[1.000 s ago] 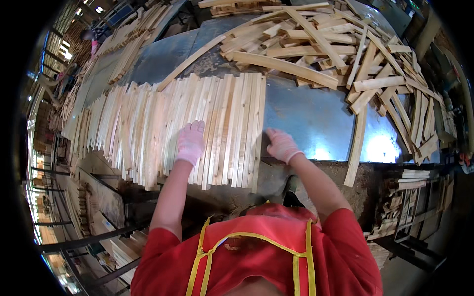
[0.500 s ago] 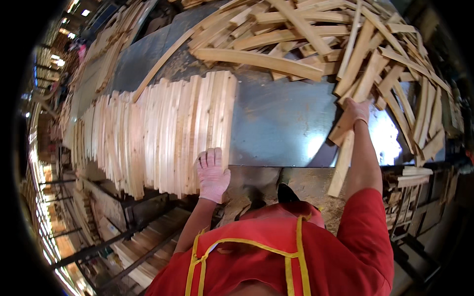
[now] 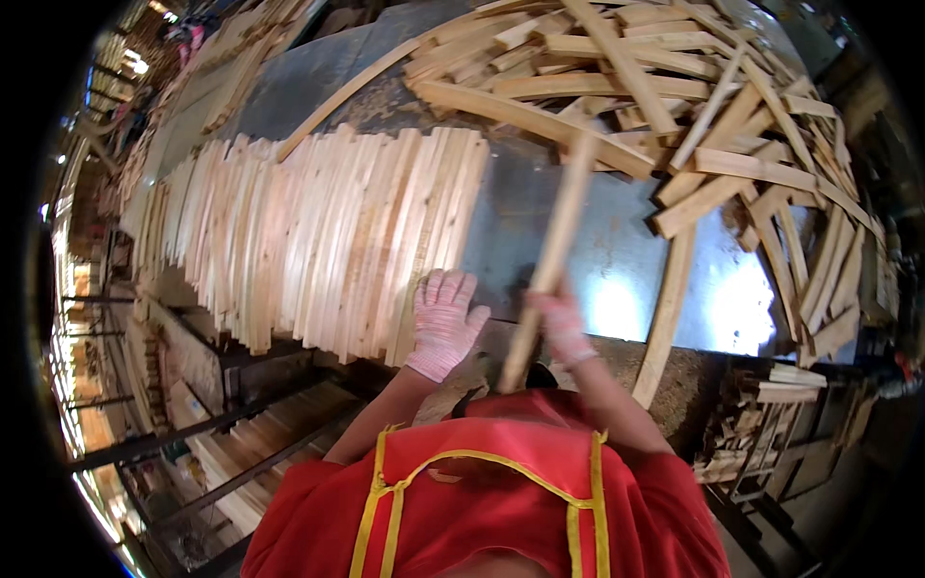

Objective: The person sorts wooden planks on a metal table in a workshop. They pick up planks from a disorganized pile, align them, and place them into a neat stack.

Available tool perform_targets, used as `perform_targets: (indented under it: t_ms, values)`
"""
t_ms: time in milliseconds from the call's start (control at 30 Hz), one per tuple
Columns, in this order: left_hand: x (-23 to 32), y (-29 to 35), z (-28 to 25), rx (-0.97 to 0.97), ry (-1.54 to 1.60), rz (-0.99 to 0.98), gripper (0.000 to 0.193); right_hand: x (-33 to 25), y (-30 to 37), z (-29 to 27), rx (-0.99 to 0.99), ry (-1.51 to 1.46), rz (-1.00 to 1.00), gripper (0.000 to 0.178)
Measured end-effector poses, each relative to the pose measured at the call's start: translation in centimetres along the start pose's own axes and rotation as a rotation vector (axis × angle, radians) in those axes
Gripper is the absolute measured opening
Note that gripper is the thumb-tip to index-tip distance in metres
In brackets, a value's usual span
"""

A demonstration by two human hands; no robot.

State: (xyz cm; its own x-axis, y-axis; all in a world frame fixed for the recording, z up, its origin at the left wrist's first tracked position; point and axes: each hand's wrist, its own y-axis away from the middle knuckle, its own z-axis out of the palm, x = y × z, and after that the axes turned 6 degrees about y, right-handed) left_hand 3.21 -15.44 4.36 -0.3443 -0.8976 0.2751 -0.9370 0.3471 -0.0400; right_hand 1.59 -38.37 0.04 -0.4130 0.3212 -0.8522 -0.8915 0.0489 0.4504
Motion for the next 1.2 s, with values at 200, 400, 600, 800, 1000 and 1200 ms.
perform_targets:
  t_ms: [200, 400, 600, 800, 1000, 1200]
  values:
    - [-2.6, -0.7, 0.4, -0.108, 0.009, -0.095, 0.071, -2.3, -5.0, 7.9, -0.481, 1.146, -0.14, 0.064]
    - [-4.1, 1.1, -0.4, -0.126, -0.221, 0.011, 0.089, -8.1, 0.4, -7.0, 0.623, 1.341, -0.34, 0.062]
    - [-2.1, -0.4, -2.0, -0.21, -0.241, 0.012, 0.089, -3.4, 3.7, -14.2, 0.737, 0.933, 0.212, 0.075]
    - [6.0, -2.8, 0.4, -0.34, 0.029, 0.048, 0.088, -2.0, -2.5, -3.0, 0.306, 0.549, -0.017, 0.061]
    - [4.5, -7.4, 2.6, -0.544, -0.012, -0.135, 0.042, -10.8, -4.1, -7.2, 0.116, 1.858, -0.516, 0.079]
    - [5.6, -8.9, -0.9, -0.557, 0.115, -0.186, 0.037, -16.7, -13.3, -14.0, 0.075, 1.982, -0.644, 0.103]
